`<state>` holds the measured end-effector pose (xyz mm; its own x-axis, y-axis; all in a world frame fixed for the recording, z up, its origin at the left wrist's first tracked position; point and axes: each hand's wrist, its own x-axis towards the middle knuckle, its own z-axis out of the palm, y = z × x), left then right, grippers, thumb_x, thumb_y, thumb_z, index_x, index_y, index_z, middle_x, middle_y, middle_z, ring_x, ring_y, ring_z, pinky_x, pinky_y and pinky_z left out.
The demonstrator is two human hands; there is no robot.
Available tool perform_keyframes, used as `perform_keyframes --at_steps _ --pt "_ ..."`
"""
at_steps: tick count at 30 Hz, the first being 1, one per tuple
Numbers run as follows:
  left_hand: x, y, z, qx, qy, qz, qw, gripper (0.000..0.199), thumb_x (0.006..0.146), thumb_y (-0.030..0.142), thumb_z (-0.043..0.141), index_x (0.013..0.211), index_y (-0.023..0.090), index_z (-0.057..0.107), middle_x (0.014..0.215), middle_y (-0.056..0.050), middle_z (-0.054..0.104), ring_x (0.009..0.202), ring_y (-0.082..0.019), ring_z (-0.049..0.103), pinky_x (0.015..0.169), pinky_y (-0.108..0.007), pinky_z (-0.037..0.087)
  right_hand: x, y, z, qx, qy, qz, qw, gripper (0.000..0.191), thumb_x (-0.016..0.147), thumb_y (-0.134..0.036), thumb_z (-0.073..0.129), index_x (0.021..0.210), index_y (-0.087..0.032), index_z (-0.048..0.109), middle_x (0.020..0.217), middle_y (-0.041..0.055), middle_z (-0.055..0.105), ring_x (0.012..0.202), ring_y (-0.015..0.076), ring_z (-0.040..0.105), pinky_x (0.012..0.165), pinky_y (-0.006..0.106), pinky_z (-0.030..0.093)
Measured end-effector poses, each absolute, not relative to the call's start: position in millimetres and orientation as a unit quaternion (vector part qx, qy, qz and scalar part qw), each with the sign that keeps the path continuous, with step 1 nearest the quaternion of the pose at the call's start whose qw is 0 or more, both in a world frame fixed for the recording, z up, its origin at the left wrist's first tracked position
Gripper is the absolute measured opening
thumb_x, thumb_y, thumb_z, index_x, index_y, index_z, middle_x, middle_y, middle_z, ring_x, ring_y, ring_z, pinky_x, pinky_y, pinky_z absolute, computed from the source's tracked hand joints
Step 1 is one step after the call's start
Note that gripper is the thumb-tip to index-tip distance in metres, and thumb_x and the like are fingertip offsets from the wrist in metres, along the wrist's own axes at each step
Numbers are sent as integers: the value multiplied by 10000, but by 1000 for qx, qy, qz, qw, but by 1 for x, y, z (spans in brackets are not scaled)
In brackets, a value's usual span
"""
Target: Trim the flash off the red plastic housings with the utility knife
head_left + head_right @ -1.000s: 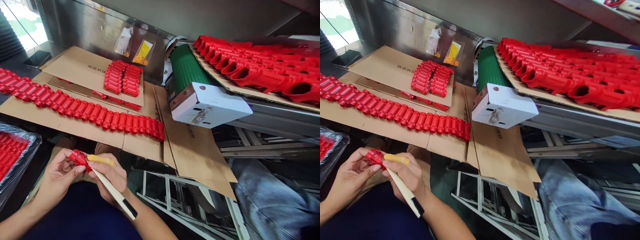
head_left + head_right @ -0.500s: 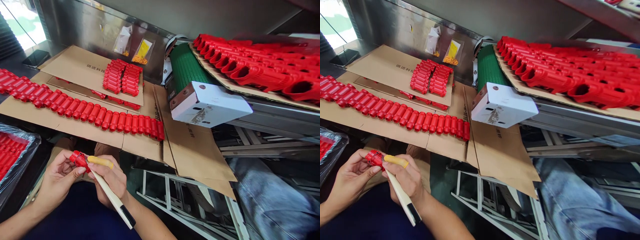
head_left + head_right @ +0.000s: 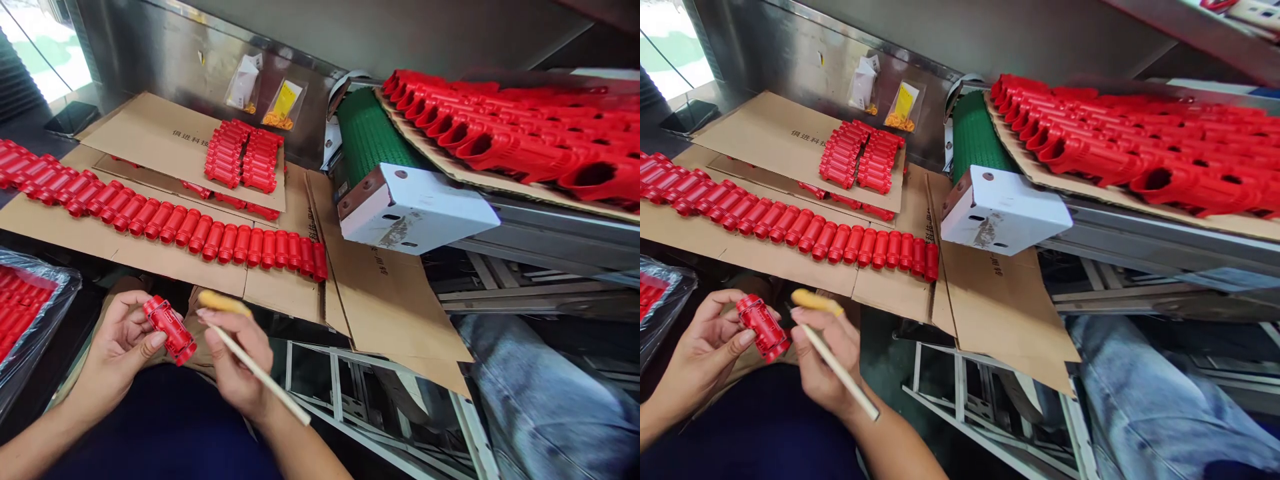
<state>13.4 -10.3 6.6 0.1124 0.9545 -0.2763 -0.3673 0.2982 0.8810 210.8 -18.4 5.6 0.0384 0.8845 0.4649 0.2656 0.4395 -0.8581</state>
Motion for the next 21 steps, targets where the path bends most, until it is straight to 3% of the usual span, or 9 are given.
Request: perform_keyframes --at_steps 3,6,9,11,13,16,18,21 --pt "6 -8 2 296 417 432 743 393 915 363 869 1284 293 755 1229 -96 830 926 -205 793 797 -268 648 220 -10 11 -532 -587 336 510 130 1039 -221 654 1081 -228 777 957 59 795 891 195 754 809 326 620" --pt "-3 -6 -1 257 421 354 795 458 893 419 877 1318 256 825 1330 -145 807 1071 -250 785 843 -244 624 221 0 11 -518 -512 536 427 215 986 -406 741 952 -196 770 799 16 732 629 126 645 577 238 530" --pt "-5 -7 4 220 420 352 807 633 825 628 877 1312 225 847 1385 -191 782 1032 -283 783 779 -265 624 217 2 5 -494 -411 669 373 381 909 -546 815 841 -188 704 630 -41 645 472 84 534 462 199 456" --pt "-2 -8 10 254 423 395 775 817 679 730 930 1296 199 854 1458 -203 738 950 -259 767 725 -253 613 214 -2 2 -506 -406 665 371 388 931 -560 792 850 -193 697 595 -51 626 451 93 542 441 202 465" --pt "1 -9 13 302 454 440 713 725 597 594 1034 1198 219 882 1404 -164 767 948 -233 764 759 -227 614 213 -8 3 -521 -482 588 388 319 985 -493 754 872 -196 730 650 -17 680 521 125 632 486 228 532" --pt "6 -7 13 292 503 486 652 362 701 299 1030 1023 261 869 1154 -77 842 1031 -234 789 901 -253 634 215 -15 11 -501 -644 378 438 107 1025 -290 740 1030 -202 802 936 81 825 931 227 808 790 323 680" --pt "7 -5 12 267 499 500 656 310 751 273 1000 1015 255 837 1068 -65 854 995 -227 802 891 -267 648 218 -18 15 -449 -709 266 474 230 1033 -162 709 1250 -198 776 1139 123 848 1169 255 793 971 363 681" --pt "9 -4 14 252 489 501 668 331 750 285 1002 1016 225 814 1035 -77 858 936 -209 801 814 -220 641 219 -18 16 -386 -736 231 506 362 1055 -115 664 1405 -198 708 1214 129 843 1135 219 811 953 323 695"
